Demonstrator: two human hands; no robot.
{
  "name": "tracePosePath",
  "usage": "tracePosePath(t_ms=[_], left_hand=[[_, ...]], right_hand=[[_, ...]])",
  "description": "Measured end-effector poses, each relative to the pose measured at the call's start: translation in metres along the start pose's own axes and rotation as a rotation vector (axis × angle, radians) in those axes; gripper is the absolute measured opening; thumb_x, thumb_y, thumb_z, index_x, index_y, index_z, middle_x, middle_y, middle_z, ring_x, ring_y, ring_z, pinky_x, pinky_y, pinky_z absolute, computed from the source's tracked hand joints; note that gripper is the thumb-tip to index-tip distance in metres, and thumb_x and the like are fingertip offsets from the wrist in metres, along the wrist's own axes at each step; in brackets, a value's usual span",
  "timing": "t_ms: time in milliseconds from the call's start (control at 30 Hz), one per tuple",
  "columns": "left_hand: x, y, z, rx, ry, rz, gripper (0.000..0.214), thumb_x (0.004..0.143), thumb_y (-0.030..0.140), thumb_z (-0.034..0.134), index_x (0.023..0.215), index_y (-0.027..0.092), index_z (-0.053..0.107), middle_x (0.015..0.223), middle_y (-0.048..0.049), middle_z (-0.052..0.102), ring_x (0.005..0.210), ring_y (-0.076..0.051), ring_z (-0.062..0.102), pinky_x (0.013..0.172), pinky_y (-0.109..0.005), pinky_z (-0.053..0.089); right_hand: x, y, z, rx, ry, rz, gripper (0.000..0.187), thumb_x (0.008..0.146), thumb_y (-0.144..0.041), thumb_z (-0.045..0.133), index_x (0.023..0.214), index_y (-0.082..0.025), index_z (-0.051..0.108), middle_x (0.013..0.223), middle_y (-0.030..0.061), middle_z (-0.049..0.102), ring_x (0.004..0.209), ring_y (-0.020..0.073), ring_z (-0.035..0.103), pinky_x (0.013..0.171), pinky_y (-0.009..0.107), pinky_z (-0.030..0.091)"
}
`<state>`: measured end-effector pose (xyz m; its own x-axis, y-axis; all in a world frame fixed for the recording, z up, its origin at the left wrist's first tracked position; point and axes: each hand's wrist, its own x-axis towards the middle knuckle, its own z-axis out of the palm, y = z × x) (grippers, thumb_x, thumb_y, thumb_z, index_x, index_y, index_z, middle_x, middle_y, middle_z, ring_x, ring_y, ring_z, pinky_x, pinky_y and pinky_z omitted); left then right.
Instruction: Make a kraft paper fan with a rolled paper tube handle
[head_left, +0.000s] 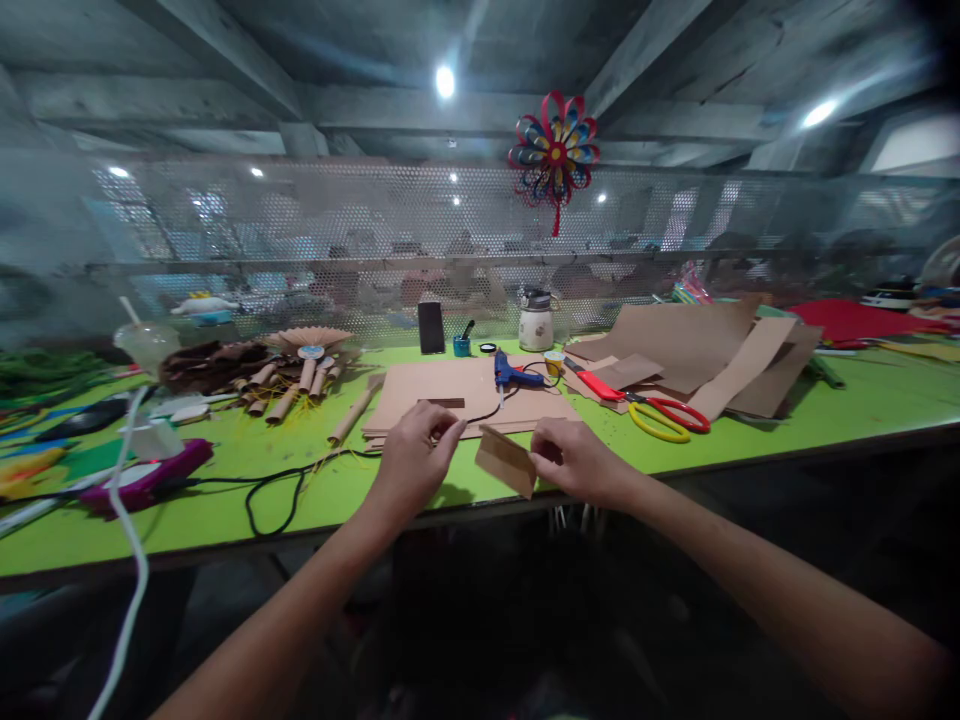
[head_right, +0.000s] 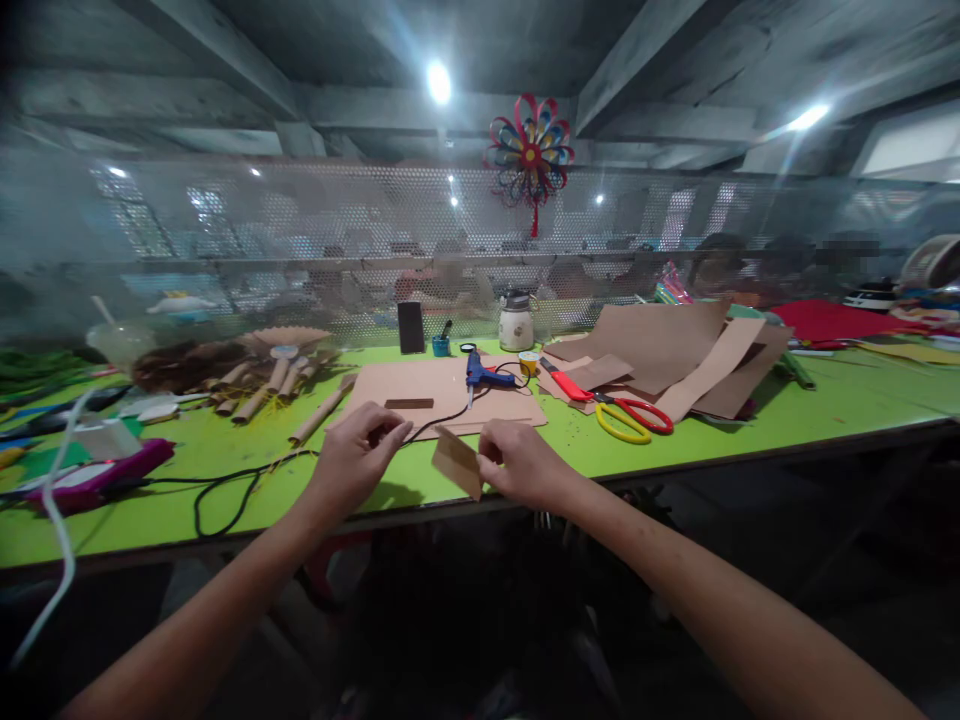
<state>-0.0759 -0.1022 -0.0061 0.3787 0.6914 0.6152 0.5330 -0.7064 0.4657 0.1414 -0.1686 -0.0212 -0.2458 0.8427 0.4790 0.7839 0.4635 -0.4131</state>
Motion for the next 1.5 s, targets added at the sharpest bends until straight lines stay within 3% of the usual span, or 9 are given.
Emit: tracePosePath(t_ms=[133, 233, 367, 533, 667, 800, 933, 1167, 1500], left_hand=[[-0.005, 0.021, 0.018, -0.255, -0.287, -0.197, 0.042, 0.083, 0.050, 0.048, 0.062, 0.015, 0.058, 0.055, 0.0002, 0.056, 0.053, -0.013, 0.049, 0.052, -0.023, 0.034], [-0.007, 0.024, 0.034, -0.405, -0.351, -0.280, 0.043, 0.078, 0.051, 0.051, 0.058, 0.014, 0.055, 0.049, 0.0024, 0.049, 0.049, -0.011, 0.043, 0.048, -0.022, 0.029], [-0.006, 0.022, 0.037, -0.491, -0.430, -0.332, 0.038, 0.077, 0.047, 0.051, 0.059, 0.013, 0.053, 0.051, 0.0035, 0.044, 0.049, -0.010, 0.037, 0.046, -0.021, 0.025], [-0.005, 0.030, 0.016, -0.376, -0.614, -0.110, 0.029, 0.083, 0.038, 0.046, 0.072, 0.014, 0.058, 0.065, 0.0011, 0.054, 0.060, -0.012, 0.045, 0.054, -0.022, 0.032], [-0.002, 0.035, -0.003, -0.097, -0.642, 0.045, 0.022, 0.084, 0.026, 0.044, 0.071, 0.015, 0.059, 0.064, 0.0012, 0.054, 0.060, -0.012, 0.042, 0.053, -0.023, 0.028], [0.006, 0.024, -0.006, -0.005, -0.730, 0.178, 0.016, 0.078, 0.013, 0.047, 0.080, 0.015, 0.063, 0.069, 0.0005, 0.057, 0.063, -0.012, 0.046, 0.055, -0.022, 0.029], [0.016, -0.001, 0.011, 0.025, -0.715, 0.297, 0.024, 0.086, 0.022, 0.046, 0.082, 0.015, 0.069, 0.075, -0.0028, 0.056, 0.069, -0.013, 0.049, 0.061, -0.023, 0.033], [0.019, -0.037, 0.037, 0.072, -0.613, 0.272, 0.025, 0.087, 0.030, 0.052, 0.083, 0.019, 0.074, 0.068, -0.0018, 0.053, 0.065, -0.012, 0.048, 0.056, -0.023, 0.029], [0.010, -0.037, 0.041, 0.044, -0.514, 0.218, 0.016, 0.082, 0.023, 0.057, 0.083, 0.018, 0.073, 0.076, -0.0033, 0.063, 0.072, -0.014, 0.055, 0.064, -0.023, 0.037]], right_hand=[[-0.008, -0.028, 0.010, -0.329, 0.086, -0.250, 0.009, 0.082, -0.009, 0.048, 0.078, -0.016, 0.053, 0.079, 0.0066, 0.056, 0.074, 0.0171, 0.048, 0.064, 0.028, 0.036], [-0.013, -0.045, 0.020, -0.415, 0.061, -0.360, 0.014, 0.085, -0.007, 0.043, 0.083, -0.015, 0.053, 0.088, 0.0095, 0.057, 0.082, 0.0199, 0.049, 0.067, 0.030, 0.038], [-0.015, -0.054, 0.019, -0.312, 0.047, -0.350, 0.008, 0.087, -0.015, 0.048, 0.083, -0.016, 0.055, 0.091, 0.0094, 0.057, 0.084, 0.0201, 0.050, 0.069, 0.031, 0.041], [-0.004, -0.045, -0.009, -0.284, 0.073, -0.386, 0.012, 0.089, -0.016, 0.049, 0.087, -0.014, 0.061, 0.091, 0.0111, 0.057, 0.090, 0.0217, 0.046, 0.078, 0.035, 0.041], [0.007, -0.027, -0.022, -0.380, -0.113, -0.432, 0.015, 0.083, -0.006, 0.052, 0.084, -0.013, 0.065, 0.079, 0.0089, 0.057, 0.086, 0.0213, 0.044, 0.072, 0.032, 0.039], [0.013, -0.011, -0.017, -0.248, -0.187, -0.405, 0.019, 0.082, -0.005, 0.053, 0.074, -0.014, 0.067, 0.074, 0.0062, 0.055, 0.081, 0.0177, 0.047, 0.066, 0.026, 0.036], [0.019, 0.004, -0.005, -0.096, -0.238, -0.296, 0.019, 0.081, -0.005, 0.054, 0.080, -0.013, 0.071, 0.074, 0.0042, 0.056, 0.070, 0.0122, 0.049, 0.061, 0.022, 0.035], [0.037, 0.032, 0.019, 0.059, -0.309, -0.155, 0.012, 0.078, -0.012, 0.063, 0.083, -0.012, 0.073, 0.072, 0.0037, 0.064, 0.067, 0.0113, 0.054, 0.061, 0.019, 0.039], [0.032, 0.047, 0.032, 0.027, -0.201, -0.209, 0.009, 0.078, -0.009, 0.063, 0.080, -0.012, 0.071, 0.072, 0.0038, 0.063, 0.064, 0.0109, 0.053, 0.060, 0.020, 0.038]])
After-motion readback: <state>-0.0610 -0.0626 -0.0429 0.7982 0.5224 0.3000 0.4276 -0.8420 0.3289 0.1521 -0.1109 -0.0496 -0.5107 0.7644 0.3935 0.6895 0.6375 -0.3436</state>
